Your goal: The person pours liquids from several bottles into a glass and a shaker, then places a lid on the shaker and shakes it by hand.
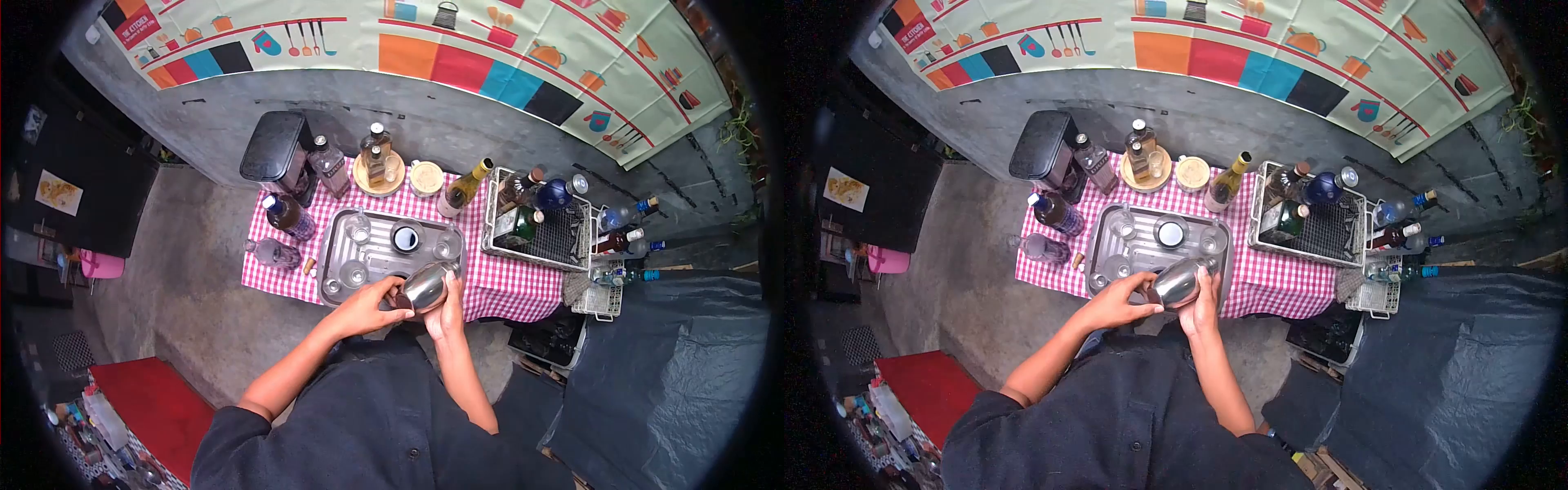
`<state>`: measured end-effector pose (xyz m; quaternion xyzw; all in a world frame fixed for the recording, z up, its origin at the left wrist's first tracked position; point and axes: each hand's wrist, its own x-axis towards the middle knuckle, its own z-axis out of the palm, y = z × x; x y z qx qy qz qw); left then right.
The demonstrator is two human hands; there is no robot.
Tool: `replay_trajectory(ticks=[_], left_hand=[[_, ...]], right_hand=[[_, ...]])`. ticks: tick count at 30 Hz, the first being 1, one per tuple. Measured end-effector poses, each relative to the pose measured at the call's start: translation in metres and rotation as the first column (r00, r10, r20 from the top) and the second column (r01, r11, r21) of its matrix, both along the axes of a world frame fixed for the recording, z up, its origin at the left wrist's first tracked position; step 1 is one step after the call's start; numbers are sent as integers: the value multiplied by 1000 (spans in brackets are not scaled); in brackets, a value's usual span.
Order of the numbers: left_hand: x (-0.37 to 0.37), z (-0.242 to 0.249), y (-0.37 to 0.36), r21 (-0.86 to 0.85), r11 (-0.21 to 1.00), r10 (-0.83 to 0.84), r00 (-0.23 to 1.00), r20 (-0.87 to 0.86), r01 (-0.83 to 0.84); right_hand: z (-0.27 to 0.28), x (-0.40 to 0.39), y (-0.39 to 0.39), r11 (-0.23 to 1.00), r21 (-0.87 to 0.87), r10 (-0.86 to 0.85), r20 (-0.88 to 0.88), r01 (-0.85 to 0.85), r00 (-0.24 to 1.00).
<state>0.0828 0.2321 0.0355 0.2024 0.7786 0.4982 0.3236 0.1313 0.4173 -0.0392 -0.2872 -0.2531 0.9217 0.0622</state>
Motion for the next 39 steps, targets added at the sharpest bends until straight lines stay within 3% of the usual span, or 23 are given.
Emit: replay_trajectory(ticks=[1, 3, 4, 5, 7, 9, 11, 13, 15, 16, 19, 20, 23, 24, 26, 27, 28, 30, 31, 33, 35, 37, 39], left_hand=[[-4, -1, -8, 4, 1000, -1, 1000, 5, 1], [-11, -1, -22, 100, 992, -73, 997, 22, 71], [-14, -3, -28, 70, 991, -119, 992, 31, 116], [-16, -10, -32, 78, 990, -124, 992, 34, 121], [-20, -25, -39, 208, 971, -146, 984, 105, 122], [-23, -31, -45, 216, 965, -181, 976, 122, 152], [-25, -38, -52, 346, 935, -93, 995, 30, 77], [-27, -40, -62, 350, 931, -110, 994, 1, 103], [-34, -45, -77, 244, 958, -184, 976, 119, 151], [-33, -45, -84, 240, 960, -160, 986, 51, 144], [-34, -49, -101, 186, 978, -95, 995, -11, 95], [-37, -37, -105, 181, 978, -118, 992, 52, 107], [-39, -24, -116, 164, 978, -127, 992, -1, 126], [-40, -21, -118, 201, 970, -139, 990, -7, 138], [-40, -18, -120, 168, 974, -151, 988, -34, 154], [-40, -17, -122, 135, 978, -151, 987, -57, 158], [-41, -21, -123, 177, 976, -143, 987, 74, 128], [-41, -22, -127, 200, 973, -138, 985, 102, 116], [-41, -24, -128, 226, 970, -127, 982, 139, 94], [-40, -49, -130, 257, 961, -160, 967, 197, 106], [-40, -62, -131, 420, 905, -189, 953, 235, 76], [-42, -58, -133, 453, 890, -184, 954, 238, 59], [-46, -51, -137, 389, 918, -127, 987, 103, 77]], right_hand=[[-2, -1, -6, 1000, 4, -1, 5, 1, 1000], [16, -4, -24, 941, 327, -68, -77, 90, 995], [29, -5, -34, 884, 447, -84, -139, 138, 987], [37, -5, -39, 880, 454, -88, -135, 141, 987], [48, -4, -50, 447, 887, 119, -184, 113, 976], [56, -5, -65, 226, 948, 297, -287, 224, 911], [67, -15, -69, -82, 916, 511, -299, 392, 806], [65, -16, -81, -109, 914, 516, -285, 392, 808], [55, -16, -94, 201, 948, 331, -302, 246, 894], [52, -13, -101, 482, 865, 217, -273, 140, 937], [33, -22, -106, 752, 646, -39, -152, 129, 988], [26, -24, -108, 876, 464, -93, -100, 129, 991], [7, -21, -111, 975, 184, -121, -26, 124, 992], [2, -20, -112, 973, 184, -132, -31, 135, 991], [0, -19, -116, 990, -28, -138, 29, 139, 990], [3, -20, -120, 989, -30, -145, 22, 146, 989], [7, -20, -124, 978, 107, -180, -22, 182, 983], [10, -24, -130, 900, 354, -231, -103, 253, 967], [13, -24, -131, 898, 354, -235, -114, 261, 965], [35, -25, -137, 566, 800, -70, -191, 197, 979], [48, -26, -143, 271, 934, 119, -273, 234, 955], [65, -33, -136, -111, 908, 478, -309, 405, 822], [74, -36, -148, -157, 895, 566, -264, 417, 781]])
